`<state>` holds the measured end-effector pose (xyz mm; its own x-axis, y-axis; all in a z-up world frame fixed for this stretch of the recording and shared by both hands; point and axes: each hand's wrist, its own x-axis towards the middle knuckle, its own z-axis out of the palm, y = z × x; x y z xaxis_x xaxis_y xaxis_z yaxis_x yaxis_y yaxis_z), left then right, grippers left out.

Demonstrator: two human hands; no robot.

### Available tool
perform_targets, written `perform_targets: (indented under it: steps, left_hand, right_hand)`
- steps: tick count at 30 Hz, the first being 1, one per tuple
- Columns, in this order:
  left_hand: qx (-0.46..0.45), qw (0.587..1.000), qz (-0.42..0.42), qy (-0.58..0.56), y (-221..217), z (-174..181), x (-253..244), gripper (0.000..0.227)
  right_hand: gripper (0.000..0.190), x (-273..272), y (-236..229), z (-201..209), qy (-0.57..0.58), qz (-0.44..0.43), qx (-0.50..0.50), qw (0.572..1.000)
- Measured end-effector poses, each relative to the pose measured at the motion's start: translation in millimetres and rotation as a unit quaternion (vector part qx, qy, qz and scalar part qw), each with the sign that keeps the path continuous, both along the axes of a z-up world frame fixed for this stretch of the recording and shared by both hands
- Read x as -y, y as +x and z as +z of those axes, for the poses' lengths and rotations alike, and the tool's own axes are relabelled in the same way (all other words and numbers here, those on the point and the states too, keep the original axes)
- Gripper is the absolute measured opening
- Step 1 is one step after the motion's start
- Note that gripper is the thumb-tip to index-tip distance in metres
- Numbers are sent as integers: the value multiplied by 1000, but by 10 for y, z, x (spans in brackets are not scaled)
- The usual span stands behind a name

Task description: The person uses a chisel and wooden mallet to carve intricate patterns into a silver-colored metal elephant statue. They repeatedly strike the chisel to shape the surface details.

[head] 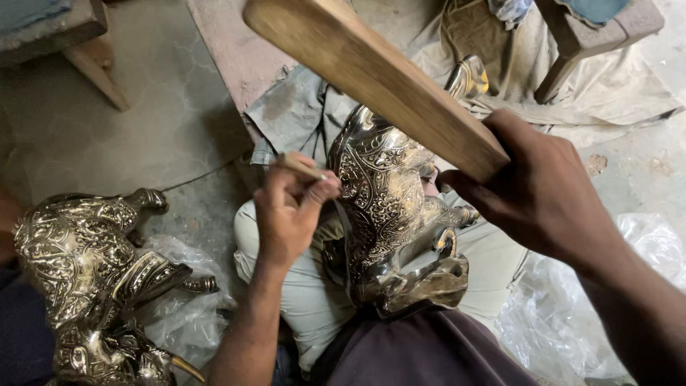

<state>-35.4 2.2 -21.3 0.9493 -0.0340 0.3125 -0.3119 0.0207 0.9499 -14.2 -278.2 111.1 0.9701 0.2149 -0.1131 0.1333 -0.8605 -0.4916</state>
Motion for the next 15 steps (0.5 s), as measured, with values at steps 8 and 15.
perform_targets:
  steps: [8, 15]
  left_hand:
    - [-56, 994, 92, -11, -200, -218, 213, 28]
    - [-36, 994, 96, -28, -254, -337, 267, 21]
  right_hand:
    - [40, -382, 278, 220, -59, 162, 130, 976]
    - [14, -844, 397, 350, -216, 234, 197, 927]
